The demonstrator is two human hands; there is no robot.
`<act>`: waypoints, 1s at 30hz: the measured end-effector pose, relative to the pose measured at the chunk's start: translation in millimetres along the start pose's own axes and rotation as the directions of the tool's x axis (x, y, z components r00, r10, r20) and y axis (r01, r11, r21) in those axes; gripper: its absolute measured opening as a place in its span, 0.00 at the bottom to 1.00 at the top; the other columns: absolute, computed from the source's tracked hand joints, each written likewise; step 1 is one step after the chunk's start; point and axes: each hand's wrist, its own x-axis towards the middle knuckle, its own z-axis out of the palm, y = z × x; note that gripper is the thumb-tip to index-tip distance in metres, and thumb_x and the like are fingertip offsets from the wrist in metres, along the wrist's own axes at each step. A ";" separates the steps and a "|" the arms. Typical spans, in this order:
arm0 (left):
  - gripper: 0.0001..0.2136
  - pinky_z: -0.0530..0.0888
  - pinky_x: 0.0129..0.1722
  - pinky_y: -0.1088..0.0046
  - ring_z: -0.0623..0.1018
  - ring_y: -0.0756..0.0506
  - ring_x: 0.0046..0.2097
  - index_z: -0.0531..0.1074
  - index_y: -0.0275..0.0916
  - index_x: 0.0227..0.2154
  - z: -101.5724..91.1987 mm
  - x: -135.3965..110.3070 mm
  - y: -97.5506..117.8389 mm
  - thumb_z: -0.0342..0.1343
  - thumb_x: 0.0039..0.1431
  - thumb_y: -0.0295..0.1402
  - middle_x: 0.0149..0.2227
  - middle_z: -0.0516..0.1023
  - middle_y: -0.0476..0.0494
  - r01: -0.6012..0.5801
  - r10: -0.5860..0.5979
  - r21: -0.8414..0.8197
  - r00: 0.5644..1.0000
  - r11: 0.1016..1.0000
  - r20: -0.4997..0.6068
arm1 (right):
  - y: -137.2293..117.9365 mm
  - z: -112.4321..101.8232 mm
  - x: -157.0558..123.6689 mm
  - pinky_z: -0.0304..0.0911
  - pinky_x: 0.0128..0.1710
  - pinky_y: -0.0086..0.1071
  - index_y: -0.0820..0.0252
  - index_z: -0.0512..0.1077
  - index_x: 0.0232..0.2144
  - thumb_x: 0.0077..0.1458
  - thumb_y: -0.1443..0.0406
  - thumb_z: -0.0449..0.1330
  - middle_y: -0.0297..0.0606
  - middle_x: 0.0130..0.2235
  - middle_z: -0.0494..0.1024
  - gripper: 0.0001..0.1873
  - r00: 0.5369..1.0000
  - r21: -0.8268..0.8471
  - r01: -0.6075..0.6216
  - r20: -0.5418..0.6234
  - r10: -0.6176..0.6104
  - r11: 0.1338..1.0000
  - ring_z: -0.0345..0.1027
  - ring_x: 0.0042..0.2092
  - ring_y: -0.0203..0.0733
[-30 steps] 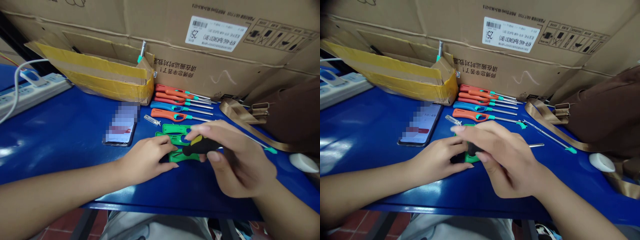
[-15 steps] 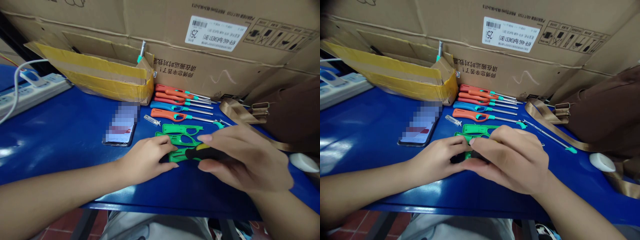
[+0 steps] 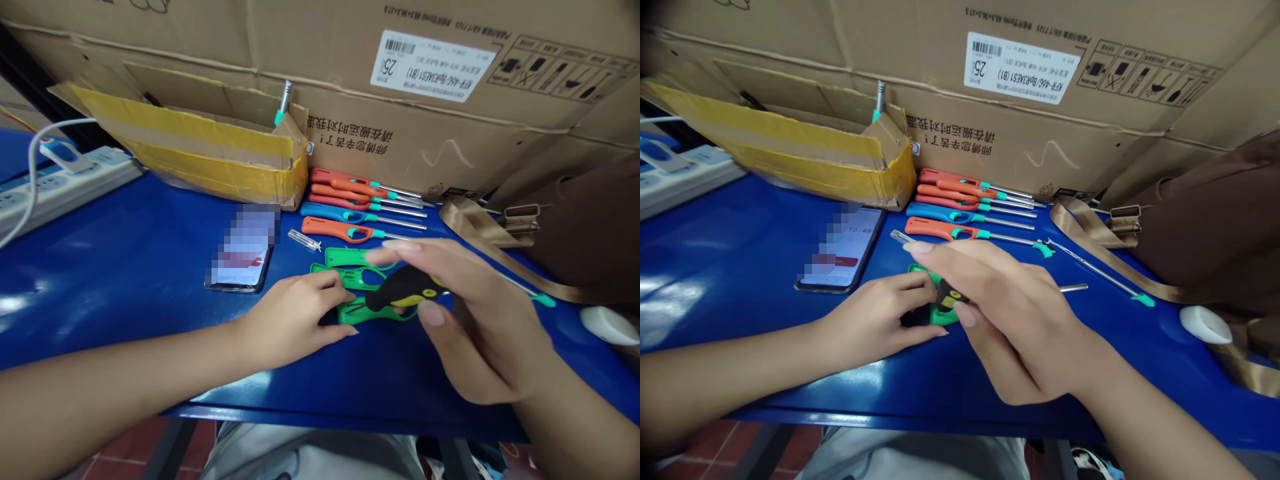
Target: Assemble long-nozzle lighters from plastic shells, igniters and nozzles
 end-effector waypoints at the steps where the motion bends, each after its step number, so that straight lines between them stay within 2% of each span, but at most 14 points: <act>1: 0.13 0.78 0.44 0.65 0.80 0.41 0.47 0.76 0.40 0.47 0.0 0.0 -0.1 0.60 0.66 0.41 0.46 0.77 0.43 0.000 0.000 -0.001 1.000 1.000 0.002 | 0.4 0.0 0.3 0.76 0.46 0.38 0.59 0.69 0.58 0.65 0.68 0.55 0.43 0.52 0.81 0.20 1.000 0.000 -0.001 -0.004 0.001 1.000 0.77 0.50 0.47; 4: 0.13 0.78 0.47 0.65 0.80 0.41 0.49 0.75 0.41 0.49 0.1 0.0 -0.4 0.59 0.66 0.41 0.49 0.77 0.43 0.004 -0.004 -0.008 1.000 1.000 0.009 | 1.7 -1.2 1.0 0.75 0.31 0.32 0.58 0.73 0.51 0.63 0.64 0.63 0.37 0.36 0.83 0.15 0.999 -0.139 0.048 -0.011 -0.050 0.989 0.78 0.34 0.41; 6: 0.14 0.78 0.47 0.65 0.80 0.41 0.49 0.75 0.41 0.50 0.2 -0.1 -0.5 0.59 0.67 0.41 0.49 0.77 0.42 0.009 -0.008 -0.008 1.000 1.000 0.012 | 1.5 -3.2 1.1 0.76 0.33 0.34 0.60 0.71 0.54 0.64 0.64 0.60 0.39 0.39 0.84 0.16 0.997 -0.173 0.073 0.009 -0.073 0.982 0.80 0.38 0.44; 9: 0.14 0.79 0.46 0.64 0.81 0.40 0.48 0.76 0.41 0.49 0.7 -0.3 -0.8 0.61 0.65 0.42 0.48 0.78 0.42 0.012 -0.012 -0.001 1.000 1.000 -0.001 | -1.0 -7.1 1.5 0.78 0.45 0.38 0.61 0.67 0.59 0.66 0.68 0.52 0.44 0.52 0.81 0.20 0.998 -0.069 0.036 0.061 -0.032 0.997 0.78 0.51 0.47; 11: 0.15 0.79 0.48 0.62 0.81 0.40 0.49 0.76 0.41 0.50 1.3 -0.4 -1.0 0.61 0.65 0.42 0.48 0.78 0.42 0.010 -0.010 -0.003 1.000 1.000 -0.007 | -3.2 -9.0 1.9 0.78 0.42 0.36 0.58 0.70 0.56 0.67 0.68 0.53 0.42 0.49 0.83 0.17 0.997 -0.056 0.007 0.080 -0.002 0.998 0.80 0.47 0.45; 14: 0.16 0.78 0.50 0.63 0.80 0.40 0.50 0.75 0.42 0.52 2.2 -0.4 -1.2 0.59 0.66 0.42 0.50 0.77 0.42 0.009 -0.009 -0.006 1.000 1.000 -0.002 | -4.7 -9.1 1.4 0.75 0.30 0.31 0.56 0.75 0.48 0.64 0.62 0.62 0.37 0.37 0.83 0.11 0.999 -0.179 0.014 0.041 -0.007 0.984 0.79 0.34 0.41; 16: 0.16 0.79 0.48 0.63 0.80 0.40 0.50 0.75 0.41 0.52 2.5 -0.3 -1.2 0.59 0.66 0.42 0.49 0.77 0.42 0.012 -0.012 0.001 1.000 1.000 -0.007 | -4.2 -8.1 0.5 0.76 0.33 0.32 0.58 0.74 0.51 0.64 0.61 0.62 0.39 0.39 0.83 0.14 0.999 -0.213 0.034 0.018 -0.031 0.977 0.80 0.37 0.43; 18: 0.15 0.79 0.47 0.62 0.81 0.39 0.48 0.76 0.40 0.50 2.7 -0.2 -1.2 0.60 0.66 0.42 0.47 0.78 0.42 0.010 -0.010 0.008 1.000 1.000 -0.016 | -3.2 -7.3 -0.1 0.77 0.43 0.36 0.62 0.70 0.57 0.66 0.66 0.57 0.45 0.47 0.83 0.18 0.998 -0.155 0.046 0.039 -0.041 0.987 0.79 0.49 0.47; 20: 0.15 0.80 0.46 0.61 0.81 0.39 0.47 0.77 0.40 0.49 2.7 -0.1 -1.3 0.61 0.65 0.43 0.47 0.78 0.42 0.007 -0.006 0.009 1.000 1.000 -0.019 | -2.5 -6.9 0.1 0.76 0.48 0.38 0.63 0.68 0.59 0.64 0.70 0.54 0.47 0.51 0.81 0.21 0.997 -0.070 0.038 0.065 -0.034 0.997 0.77 0.53 0.48; 22: 0.16 0.79 0.46 0.61 0.81 0.39 0.48 0.76 0.40 0.50 2.7 0.0 -1.4 0.60 0.65 0.43 0.48 0.78 0.42 0.004 -0.004 0.001 1.000 1.000 -0.010 | -2.2 -6.5 0.8 0.77 0.42 0.35 0.60 0.72 0.54 0.64 0.69 0.57 0.44 0.46 0.83 0.17 0.999 -0.054 0.020 0.050 -0.017 0.998 0.80 0.45 0.45; 24: 0.17 0.79 0.48 0.62 0.80 0.39 0.50 0.75 0.41 0.52 2.2 0.0 -1.0 0.59 0.66 0.43 0.50 0.77 0.42 0.005 -0.005 -0.003 1.000 1.000 -0.001 | -2.0 -6.2 1.4 0.75 0.33 0.32 0.59 0.75 0.49 0.62 0.65 0.64 0.41 0.39 0.84 0.12 1.000 -0.120 0.025 0.009 -0.024 0.992 0.79 0.36 0.42; 25: 0.17 0.79 0.49 0.62 0.80 0.39 0.50 0.75 0.41 0.53 1.8 -0.1 -0.7 0.59 0.66 0.43 0.50 0.77 0.42 0.007 -0.007 -0.004 1.000 1.000 0.002 | -1.8 -6.3 1.5 0.75 0.31 0.31 0.59 0.76 0.47 0.61 0.64 0.66 0.40 0.37 0.83 0.13 0.999 -0.158 0.033 -0.002 -0.034 0.987 0.79 0.34 0.42; 27: 0.16 0.79 0.48 0.62 0.81 0.39 0.49 0.76 0.41 0.51 1.0 -0.1 0.0 0.59 0.66 0.43 0.49 0.77 0.42 0.013 -0.013 0.000 1.000 1.000 0.001 | -1.2 -7.1 1.7 0.76 0.35 0.33 0.62 0.75 0.51 0.63 0.64 0.63 0.43 0.40 0.84 0.15 0.998 -0.168 0.055 0.013 -0.053 0.984 0.80 0.39 0.45; 30: 0.14 0.80 0.44 0.62 0.81 0.39 0.47 0.77 0.40 0.48 0.9 -0.1 0.3 0.61 0.65 0.42 0.46 0.78 0.43 0.017 -0.017 0.008 1.000 1.000 -0.012 | -0.7 -9.5 2.5 0.76 0.47 0.35 0.64 0.69 0.58 0.65 0.70 0.55 0.45 0.52 0.81 0.20 0.997 -0.040 0.035 0.068 -0.032 0.999 0.77 0.52 0.46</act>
